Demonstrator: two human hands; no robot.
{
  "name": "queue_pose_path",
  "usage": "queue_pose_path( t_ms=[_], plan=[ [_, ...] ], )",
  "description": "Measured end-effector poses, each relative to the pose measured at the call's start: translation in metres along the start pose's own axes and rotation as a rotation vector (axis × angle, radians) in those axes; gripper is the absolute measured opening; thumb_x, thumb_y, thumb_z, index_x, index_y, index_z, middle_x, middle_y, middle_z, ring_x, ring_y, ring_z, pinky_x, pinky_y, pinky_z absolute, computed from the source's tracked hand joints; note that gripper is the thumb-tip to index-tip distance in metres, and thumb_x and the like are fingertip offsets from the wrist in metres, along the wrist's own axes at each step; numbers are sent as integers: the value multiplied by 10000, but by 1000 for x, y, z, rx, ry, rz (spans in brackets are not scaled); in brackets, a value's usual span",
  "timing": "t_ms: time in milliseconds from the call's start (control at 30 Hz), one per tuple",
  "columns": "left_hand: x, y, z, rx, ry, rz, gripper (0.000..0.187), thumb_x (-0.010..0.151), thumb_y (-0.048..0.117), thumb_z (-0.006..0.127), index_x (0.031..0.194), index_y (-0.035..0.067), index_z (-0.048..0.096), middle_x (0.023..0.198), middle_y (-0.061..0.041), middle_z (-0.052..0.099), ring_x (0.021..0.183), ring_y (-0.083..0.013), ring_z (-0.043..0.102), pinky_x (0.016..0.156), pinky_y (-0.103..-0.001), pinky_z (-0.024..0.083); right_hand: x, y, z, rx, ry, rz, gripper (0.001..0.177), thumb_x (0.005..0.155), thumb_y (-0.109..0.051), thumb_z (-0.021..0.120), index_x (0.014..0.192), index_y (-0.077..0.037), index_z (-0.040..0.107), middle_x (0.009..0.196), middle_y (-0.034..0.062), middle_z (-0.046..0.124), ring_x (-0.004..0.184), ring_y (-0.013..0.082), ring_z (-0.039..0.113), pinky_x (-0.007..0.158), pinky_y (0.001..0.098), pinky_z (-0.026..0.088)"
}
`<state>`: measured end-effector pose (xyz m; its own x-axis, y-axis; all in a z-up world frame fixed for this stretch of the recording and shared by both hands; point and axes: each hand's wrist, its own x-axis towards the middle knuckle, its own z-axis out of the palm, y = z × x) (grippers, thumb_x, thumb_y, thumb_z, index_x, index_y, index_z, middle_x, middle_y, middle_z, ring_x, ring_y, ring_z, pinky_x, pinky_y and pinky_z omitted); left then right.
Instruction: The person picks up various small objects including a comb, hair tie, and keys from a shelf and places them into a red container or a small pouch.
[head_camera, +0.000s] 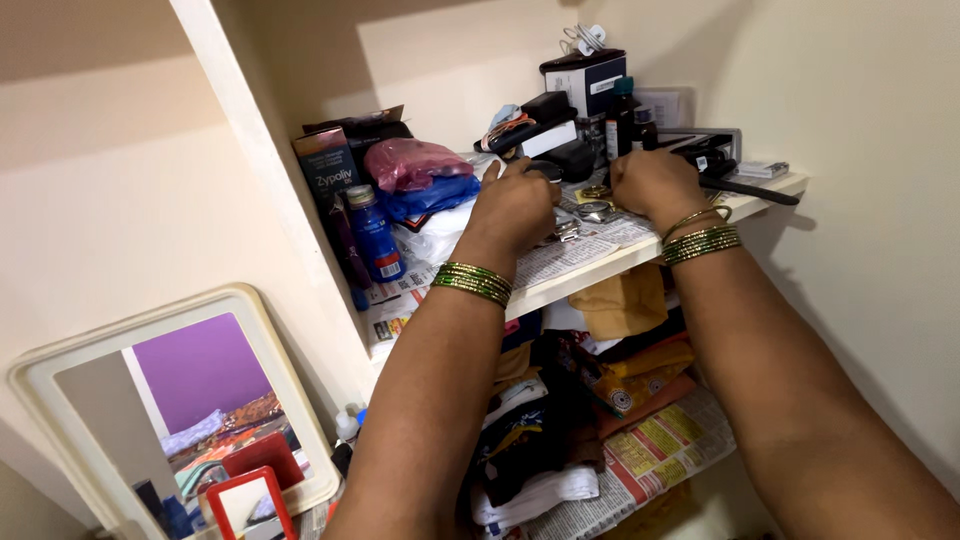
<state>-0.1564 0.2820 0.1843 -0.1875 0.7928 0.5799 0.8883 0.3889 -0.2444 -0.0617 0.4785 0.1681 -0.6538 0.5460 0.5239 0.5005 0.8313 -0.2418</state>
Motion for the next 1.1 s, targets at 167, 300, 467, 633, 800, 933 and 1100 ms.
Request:
queue_pose_path(
  t_ms=[167, 300, 467, 633, 800, 933, 1100],
  plan=[
    [1, -1, 2, 8, 7, 7, 339, 825, 100, 599, 1069, 222, 800, 1217, -89, 711, 1373, -292, 498, 1177, -587, 290, -1, -1, -3, 31, -70, 69, 219, 823, -316, 778, 1029, -252, 817, 1049, 135, 758, 979, 352, 723, 891, 459, 569],
    [2, 1, 3, -50, 25, 17, 384, 800, 61, 600, 1084, 232, 796, 1232, -42, 715, 1378, -277, 494, 1180, -579, 274, 5, 9, 6, 87, 195, 3, 179, 878, -266, 728, 1020, -207, 821, 1004, 155, 760, 930, 376, 713, 845, 484, 565],
    [4, 1, 1, -73, 35, 36, 412, 767, 45, 616, 1079, 246, 794, 1234, 12, 718, 1380, -253, 486, 1201, -548, 244, 3, 11, 5, 262, 486, -26, 149, 877, -247, 750, 947, -129, 809, 884, 156, 748, 825, 368, 712, 768, 479, 563],
    [4, 0, 3, -42, 70, 61, 354, 819, 69, 597, 1068, 231, 792, 1228, -24, 717, 1366, -284, 491, 1165, -552, 281, 0, 11, 2, 316, 606, -72, 135, 867, -212, 762, 891, -83, 792, 867, 179, 734, 799, 360, 715, 754, 460, 574],
    [2, 3, 1, -28, 133, 99, 267, 852, 129, 606, 1055, 171, 773, 1223, -58, 720, 1361, -307, 506, 1143, -539, 327, 8, 18, 13, 302, 698, -173, 146, 855, -208, 774, 839, -62, 770, 859, 172, 727, 765, 365, 704, 713, 471, 567],
    [6, 17, -7, 41, 103, 139, 230, 844, 143, 596, 985, 149, 778, 1196, -73, 718, 1367, -305, 502, 1121, -553, 335, 22, 31, 26, 220, 749, -215, 117, 881, -178, 729, 859, -66, 757, 883, 200, 714, 782, 403, 682, 720, 492, 553],
    [-1, 38, -10, -37, 218, 195, 221, 833, 144, 598, 937, 151, 793, 1130, -112, 732, 1328, -323, 526, 1117, -572, 359, 37, 51, 39, 136, 870, -326, 98, 839, -129, 705, 793, -48, 734, 784, 176, 685, 684, 367, 670, 629, 442, 559]
  ],
)
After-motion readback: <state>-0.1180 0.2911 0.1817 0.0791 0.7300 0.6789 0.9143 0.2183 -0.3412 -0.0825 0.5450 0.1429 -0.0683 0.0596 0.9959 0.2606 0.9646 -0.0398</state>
